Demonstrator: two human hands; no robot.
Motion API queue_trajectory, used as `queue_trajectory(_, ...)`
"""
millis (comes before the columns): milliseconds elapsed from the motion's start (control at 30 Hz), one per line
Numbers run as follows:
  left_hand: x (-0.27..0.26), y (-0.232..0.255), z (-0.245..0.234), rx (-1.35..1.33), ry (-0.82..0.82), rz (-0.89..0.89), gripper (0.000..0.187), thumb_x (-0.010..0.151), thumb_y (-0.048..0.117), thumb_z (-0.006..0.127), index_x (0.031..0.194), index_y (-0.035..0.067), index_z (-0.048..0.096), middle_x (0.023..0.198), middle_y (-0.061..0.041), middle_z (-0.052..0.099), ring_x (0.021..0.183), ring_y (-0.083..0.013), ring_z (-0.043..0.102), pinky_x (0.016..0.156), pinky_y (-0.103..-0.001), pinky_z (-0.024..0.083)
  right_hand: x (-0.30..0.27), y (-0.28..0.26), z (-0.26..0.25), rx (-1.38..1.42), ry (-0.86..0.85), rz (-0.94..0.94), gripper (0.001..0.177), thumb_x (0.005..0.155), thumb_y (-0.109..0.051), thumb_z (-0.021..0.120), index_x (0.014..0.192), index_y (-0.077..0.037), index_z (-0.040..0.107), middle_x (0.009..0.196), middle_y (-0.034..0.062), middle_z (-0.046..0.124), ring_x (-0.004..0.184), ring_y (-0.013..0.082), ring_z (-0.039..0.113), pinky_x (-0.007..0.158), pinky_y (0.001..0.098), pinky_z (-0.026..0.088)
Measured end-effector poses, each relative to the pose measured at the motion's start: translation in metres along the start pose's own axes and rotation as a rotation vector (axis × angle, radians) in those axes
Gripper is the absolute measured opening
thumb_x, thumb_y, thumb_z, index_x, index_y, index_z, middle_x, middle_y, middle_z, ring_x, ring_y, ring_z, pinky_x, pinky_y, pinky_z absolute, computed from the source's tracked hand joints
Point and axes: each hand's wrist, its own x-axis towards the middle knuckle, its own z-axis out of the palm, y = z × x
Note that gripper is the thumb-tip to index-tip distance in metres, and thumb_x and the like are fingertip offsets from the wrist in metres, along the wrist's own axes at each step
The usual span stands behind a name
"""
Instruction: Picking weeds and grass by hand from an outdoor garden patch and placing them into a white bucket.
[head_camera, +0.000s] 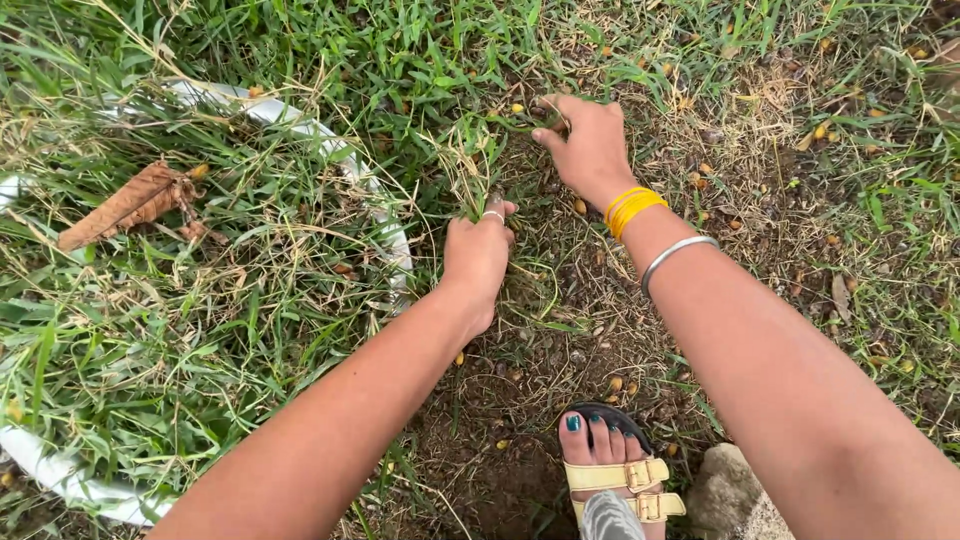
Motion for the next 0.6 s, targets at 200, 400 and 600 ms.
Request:
queue_trajectory(200, -0.006, 0.007, -0.002, 0.01, -0.019, -0.038, 0.028, 0.102, 0.037, 0.052, 0.107, 0.012, 0.066, 0.083, -0.002, 0.055, 0.077, -0.0154, 0.047, 0.079, -0.035, 0.041, -0.002, 0.015, 0.003, -0.091, 0.026, -0.076, 0.019, 0.091, -0.021, 0.079, 0.097, -0.003, 0.074, 0.091, 0.022, 0.069, 0.089, 0.0417, 0.063, 0.085, 0.0512, 0.049)
queue_trajectory(400, -0.004, 0.006, 0.0, 0.045, -0.018, -0.043, 0.03, 0.101, 0.038, 0.051, 0.105, 0.013, 0.066, 0.09, -0.003, 0.057, 0.084, -0.0168, 0.051, 0.089, -0.037, 0.041, -0.011, 0.038, 0.001, -0.158, 0.097, -0.017, 0.026, 0.096, -0.019, 0.078, 0.085, 0.001, 0.067, 0.086, 0.0225, 0.063, 0.086, 0.043, 0.061, 0.08, 0.052, 0.049)
queue_trajectory(600, 0.0, 0.008, 0.005, 0.012, -0.006, -0.066, 0.026, 0.102, 0.037, 0.052, 0.107, 0.015, 0.064, 0.095, -0.001, 0.06, 0.091, -0.0134, 0.053, 0.093, -0.037, 0.035, -0.048, 0.02, -0.025, 0.015, 0.082, 0.159, 0.012, 0.096, -0.02, 0.075, 0.097, -0.009, 0.078, 0.092, 0.0161, 0.068, 0.082, 0.0335, 0.065, 0.075, 0.0439, 0.051)
